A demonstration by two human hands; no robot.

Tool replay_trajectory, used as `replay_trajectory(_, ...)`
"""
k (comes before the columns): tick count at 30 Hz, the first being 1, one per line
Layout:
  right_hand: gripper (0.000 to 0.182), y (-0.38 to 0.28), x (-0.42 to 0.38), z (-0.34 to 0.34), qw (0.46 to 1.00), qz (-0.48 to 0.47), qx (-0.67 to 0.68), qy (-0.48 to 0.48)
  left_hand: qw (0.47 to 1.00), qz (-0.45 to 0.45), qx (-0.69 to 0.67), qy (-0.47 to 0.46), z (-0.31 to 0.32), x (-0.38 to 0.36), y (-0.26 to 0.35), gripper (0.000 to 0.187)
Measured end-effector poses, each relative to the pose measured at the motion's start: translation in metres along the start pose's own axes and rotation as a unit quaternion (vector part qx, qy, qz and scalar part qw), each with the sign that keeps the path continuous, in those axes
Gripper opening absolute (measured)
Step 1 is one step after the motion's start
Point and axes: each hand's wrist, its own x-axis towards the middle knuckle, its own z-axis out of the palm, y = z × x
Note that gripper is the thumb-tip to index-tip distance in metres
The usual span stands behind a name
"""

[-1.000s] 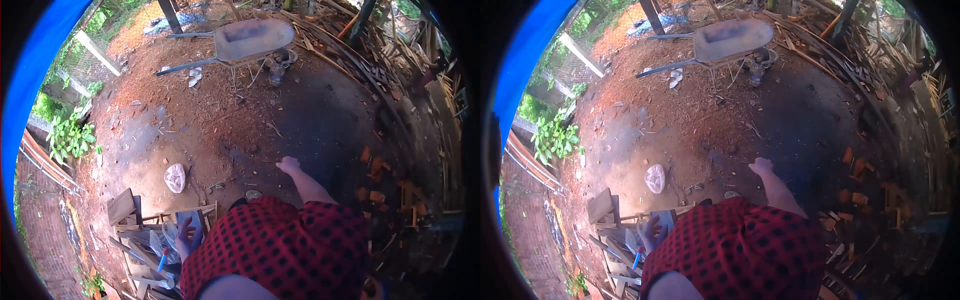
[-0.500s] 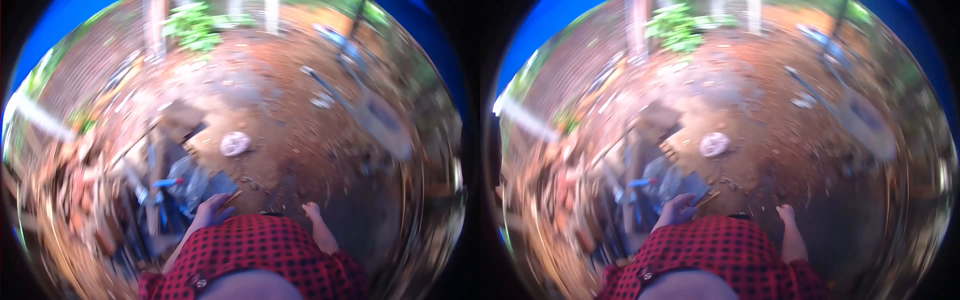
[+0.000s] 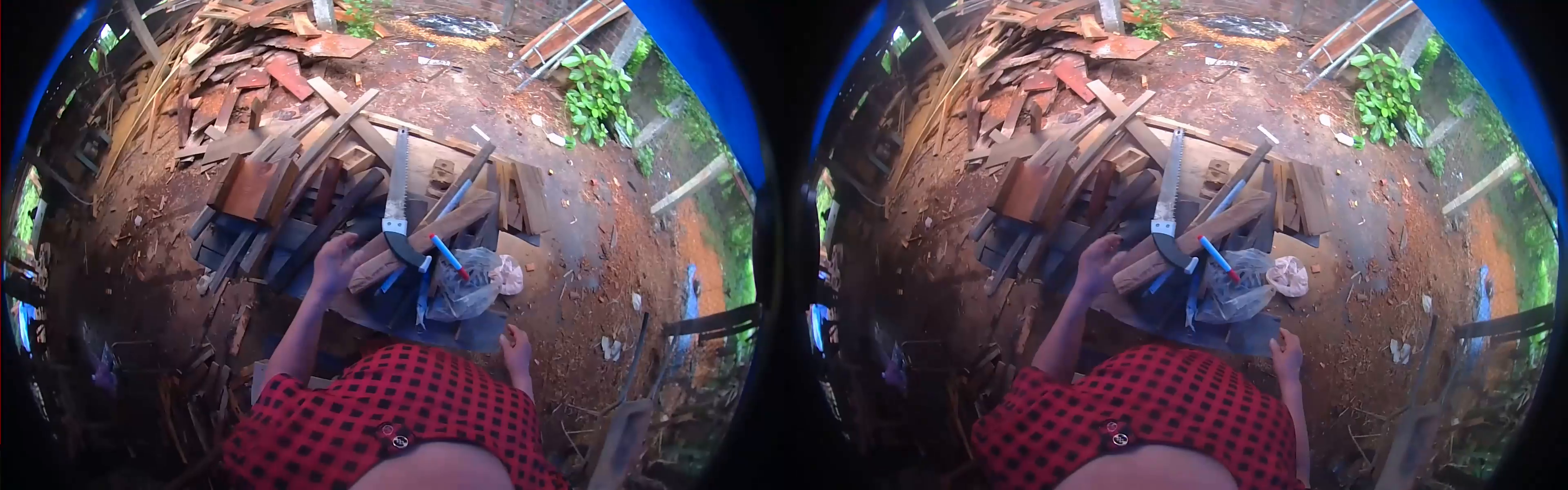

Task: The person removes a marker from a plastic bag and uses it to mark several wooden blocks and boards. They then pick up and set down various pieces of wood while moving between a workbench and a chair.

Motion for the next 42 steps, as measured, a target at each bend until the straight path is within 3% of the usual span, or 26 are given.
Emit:
replay_trajectory(2,0.039,-0.049,0.022,0.000,0.999,-0.012,0.035,-0.011,0.995,-0.095,0.025,0.034,-0.021,0.023,-0.033,0.039)
replay_trajectory(4,0.038,-0.079,0.037,0.002,0.997,0.011,0.027,-0.067,0.988,-0.126,0.062,0.066,-0.026,0.048,-0.085,0.043)
replay_trajectory(9,0.039,-0.124,0.063,0.019,0.995,-0.064,0.011,-0.072,0.973,-0.218,0.073,-0.005,-0.026,0.108,-0.142,0.060)
replay_trajectory(14,0.038,-0.151,0.075,0.031,0.992,-0.089,0.000,-0.093,0.969,-0.214,0.125,0.013,-0.001,0.137,-0.178,0.064)
replay_trajectory(16,0.038,-0.153,0.075,0.033,0.993,-0.069,0.004,-0.099,0.964,-0.225,0.136,-0.037,0.004,0.144,-0.181,0.062)
replay_trajectory(24,0.038,-0.152,0.070,0.033,0.994,-0.037,-0.021,-0.099,0.953,-0.210,0.216,-0.020,0.019,0.147,-0.205,0.057)
replay_trajectory(27,0.038,-0.150,0.071,0.034,0.995,-0.024,-0.022,-0.094,0.972,-0.180,0.149,0.008,0.017,0.150,-0.218,0.056)
replay_trajectory(29,0.038,-0.149,0.074,0.034,0.995,-0.019,-0.019,-0.095,0.987,-0.087,0.121,0.064,0.006,0.155,-0.209,0.052)
replay_trajectory(30,0.038,-0.149,0.077,0.034,0.996,-0.023,-0.017,-0.089,0.986,-0.090,0.123,0.066,0.001,0.158,-0.204,0.052)
replay_trajectory(31,0.038,-0.149,0.080,0.034,0.996,-0.027,-0.015,-0.082,0.990,-0.125,-0.062,0.027,-0.002,0.162,-0.197,0.048)
replay_trajectory(33,0.039,-0.152,0.087,0.034,0.996,-0.036,-0.017,-0.080,0.913,-0.186,-0.357,-0.061,-0.010,0.165,-0.181,0.036)
replay_trajectory(34,0.039,-0.155,0.090,0.034,0.996,-0.043,-0.020,-0.075,0.914,-0.187,-0.356,-0.061,-0.019,0.164,-0.165,0.036)
replay_trajectory(36,0.039,-0.158,0.095,0.035,0.996,-0.054,-0.018,-0.076,0.797,-0.300,-0.502,-0.151,-0.038,0.157,-0.129,0.039)
replay_trajectory(42,0.039,-0.170,0.097,0.036,0.995,-0.041,-0.007,-0.094,0.754,-0.321,-0.548,-0.168,-0.030,0.140,-0.131,0.036)
